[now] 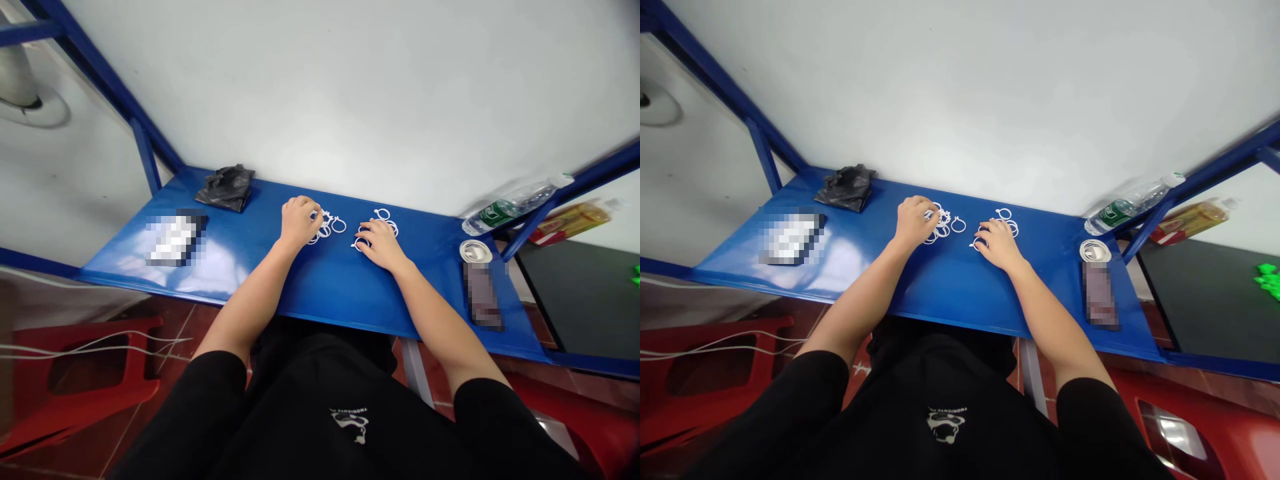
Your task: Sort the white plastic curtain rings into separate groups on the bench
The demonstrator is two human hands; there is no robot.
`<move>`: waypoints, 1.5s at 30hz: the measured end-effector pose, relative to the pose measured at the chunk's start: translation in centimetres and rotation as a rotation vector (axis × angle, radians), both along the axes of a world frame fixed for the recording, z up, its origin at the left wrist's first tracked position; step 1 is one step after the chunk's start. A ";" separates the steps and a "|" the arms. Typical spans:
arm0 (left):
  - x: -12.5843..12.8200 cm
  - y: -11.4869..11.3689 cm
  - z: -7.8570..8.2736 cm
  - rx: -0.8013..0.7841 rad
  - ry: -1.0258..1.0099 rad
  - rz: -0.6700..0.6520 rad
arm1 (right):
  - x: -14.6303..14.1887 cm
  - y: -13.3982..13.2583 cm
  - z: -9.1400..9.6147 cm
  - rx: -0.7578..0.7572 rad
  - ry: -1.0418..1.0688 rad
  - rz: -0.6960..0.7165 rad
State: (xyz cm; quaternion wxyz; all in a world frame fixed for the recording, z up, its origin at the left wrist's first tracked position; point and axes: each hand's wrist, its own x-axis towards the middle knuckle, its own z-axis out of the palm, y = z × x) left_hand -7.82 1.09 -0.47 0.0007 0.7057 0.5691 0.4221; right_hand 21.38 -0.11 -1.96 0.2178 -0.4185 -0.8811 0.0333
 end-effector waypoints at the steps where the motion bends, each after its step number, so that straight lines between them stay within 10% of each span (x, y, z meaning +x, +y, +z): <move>1: 0.0 0.1 -0.3 -0.017 -0.004 0.015 | 0.0 0.0 0.0 0.005 -0.005 0.004; 11: 0.6 -0.6 0.2 0.045 -0.040 0.049 | -0.9 -0.7 2.3 0.032 0.181 0.021; 21: 4.5 -2.8 0.1 -0.036 0.121 -0.577 | -1.6 -1.7 2.4 0.043 0.320 -0.003; 45: 4.5 -2.6 -0.4 -0.007 -0.107 -0.621 | -2.0 -1.9 2.1 0.047 0.286 0.065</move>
